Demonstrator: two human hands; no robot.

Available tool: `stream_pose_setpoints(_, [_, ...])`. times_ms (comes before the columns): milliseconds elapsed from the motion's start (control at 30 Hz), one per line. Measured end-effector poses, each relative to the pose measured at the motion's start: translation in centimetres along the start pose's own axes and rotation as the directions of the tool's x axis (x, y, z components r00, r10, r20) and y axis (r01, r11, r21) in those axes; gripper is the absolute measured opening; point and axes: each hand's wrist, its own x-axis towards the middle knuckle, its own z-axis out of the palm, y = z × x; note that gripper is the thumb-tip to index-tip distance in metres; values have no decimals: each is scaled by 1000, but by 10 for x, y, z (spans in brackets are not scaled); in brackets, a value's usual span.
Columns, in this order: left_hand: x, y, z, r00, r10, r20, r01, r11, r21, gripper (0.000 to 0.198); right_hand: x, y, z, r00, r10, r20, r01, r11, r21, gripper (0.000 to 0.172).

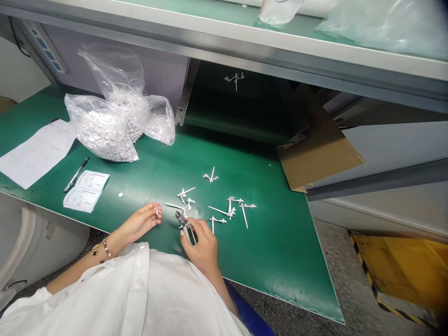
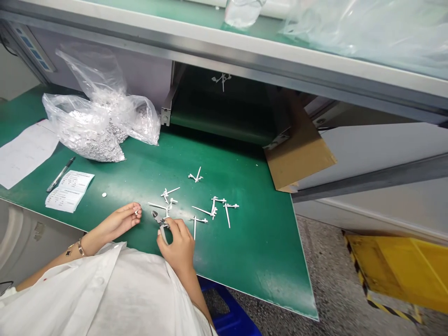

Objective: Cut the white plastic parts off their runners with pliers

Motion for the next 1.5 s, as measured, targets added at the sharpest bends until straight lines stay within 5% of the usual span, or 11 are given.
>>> stream_pose_setpoints(133, [8,-5,-1,999,1,32,-1,1000,-10,12,-4,6,-3,965,149,-217,-124,984,127,22])
stream_pose_setpoints(233, [18,-6,3,994,93,50,-105,927,360,14,-7,11,-5,927,219,-303,-177,971,159,23])
stream_pose_setpoints(267, [23,-4,6,982,170,84,-188,811,554,13,-8,12,-5,923,228,-309,-185,969,164,24])
stream_pose_setpoints(333, [31,2,14,917,309,253,-362,374,854,13,-10,13,-5,923,239,-302,-191,965,178,24])
stream_pose_setpoints(433, [45,13,27,786,254,564,-476,-335,814,25,-13,11,-1,933,226,-280,-176,965,192,23])
stream_pose_setpoints(500, [53,18,35,747,141,649,-465,-587,663,26,-15,9,1,944,203,-259,-155,969,194,24])
stream_pose_setpoints(567, [59,19,39,734,61,676,-449,-704,551,24,-16,8,2,954,179,-242,-135,973,189,25])
stream_pose_setpoints(733, [65,19,31,747,20,664,-423,-757,499,23,-16,8,1,960,163,-228,-129,979,160,25])
stream_pose_setpoints(1000, [34,-2,13,795,173,582,-388,-593,705,42,-14,14,3,938,230,-261,-196,969,150,27])
stream_pose_setpoints(1167, [12,-26,20,816,174,552,-387,-545,744,52,-14,12,3,931,242,-272,-209,967,145,27])
stream_pose_setpoints(1500, [9,-49,34,888,81,453,-378,-431,819,53,-16,11,1,931,222,-289,-194,973,121,26])
